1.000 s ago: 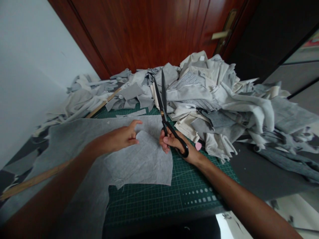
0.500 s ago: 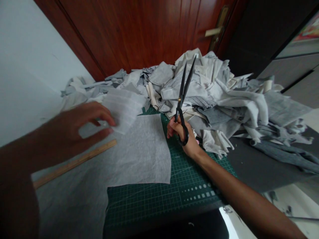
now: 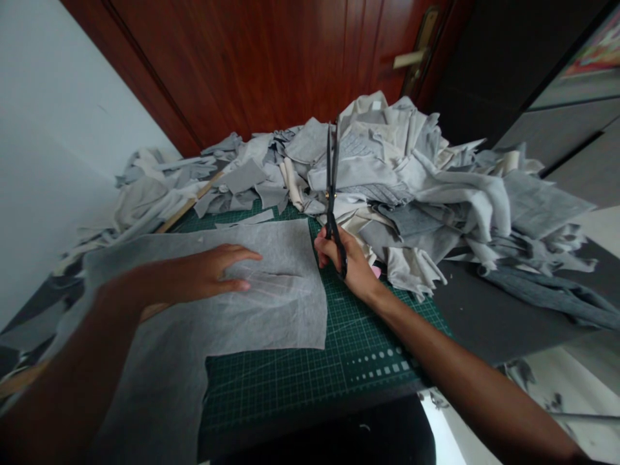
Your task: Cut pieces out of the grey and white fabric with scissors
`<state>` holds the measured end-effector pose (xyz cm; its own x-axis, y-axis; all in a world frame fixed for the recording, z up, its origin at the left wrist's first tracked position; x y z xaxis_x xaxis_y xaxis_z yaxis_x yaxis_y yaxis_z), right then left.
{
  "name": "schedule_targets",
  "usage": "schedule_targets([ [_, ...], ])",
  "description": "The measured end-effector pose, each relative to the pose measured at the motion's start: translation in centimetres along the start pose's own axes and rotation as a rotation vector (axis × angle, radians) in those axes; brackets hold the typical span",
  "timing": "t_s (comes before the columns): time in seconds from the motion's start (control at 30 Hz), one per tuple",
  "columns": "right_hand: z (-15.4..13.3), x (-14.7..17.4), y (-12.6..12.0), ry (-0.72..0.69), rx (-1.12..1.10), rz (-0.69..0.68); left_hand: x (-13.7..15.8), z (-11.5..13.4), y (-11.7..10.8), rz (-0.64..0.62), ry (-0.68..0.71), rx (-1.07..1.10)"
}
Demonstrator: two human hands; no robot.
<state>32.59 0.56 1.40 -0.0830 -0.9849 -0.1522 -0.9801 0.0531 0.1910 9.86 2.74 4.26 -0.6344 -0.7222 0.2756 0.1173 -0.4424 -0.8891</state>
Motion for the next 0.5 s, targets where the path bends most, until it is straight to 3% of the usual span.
schedule_targets([
  [0.13, -0.4, 0.2, 0.6, 0.007, 0.052, -0.036, -1.6, 2.5, 1.7, -0.029, 0.131, 0.064],
  [0.3, -0.6, 0.2, 0.7, -0.008, 0.088, -0.047, -2.4, 3.7, 3.1, -0.115, 0.158, 0.144],
  [0.4, -0.6, 0.1, 0.6, -0.010, 0.084, -0.055, -1.2, 4.4, 2.0, -0.191, 0.172, 0.232],
  [0.5, -0.3, 0.2, 0.6, 0.011, 0.026, -0.060, 0.8, 5.2, -0.8, -0.192, 0.182, 0.392],
])
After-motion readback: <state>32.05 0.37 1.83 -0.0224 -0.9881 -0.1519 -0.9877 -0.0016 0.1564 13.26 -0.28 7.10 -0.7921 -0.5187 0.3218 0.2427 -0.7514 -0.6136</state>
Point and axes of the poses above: each hand's wrist, its own x-axis away from the middle knuckle, its own y-axis out of the palm, z = x × y, the point moved 8 cm from there along -x, towards the middle knuckle, and after that the axes turned 9 degrees about z, right-handed, at the moved point
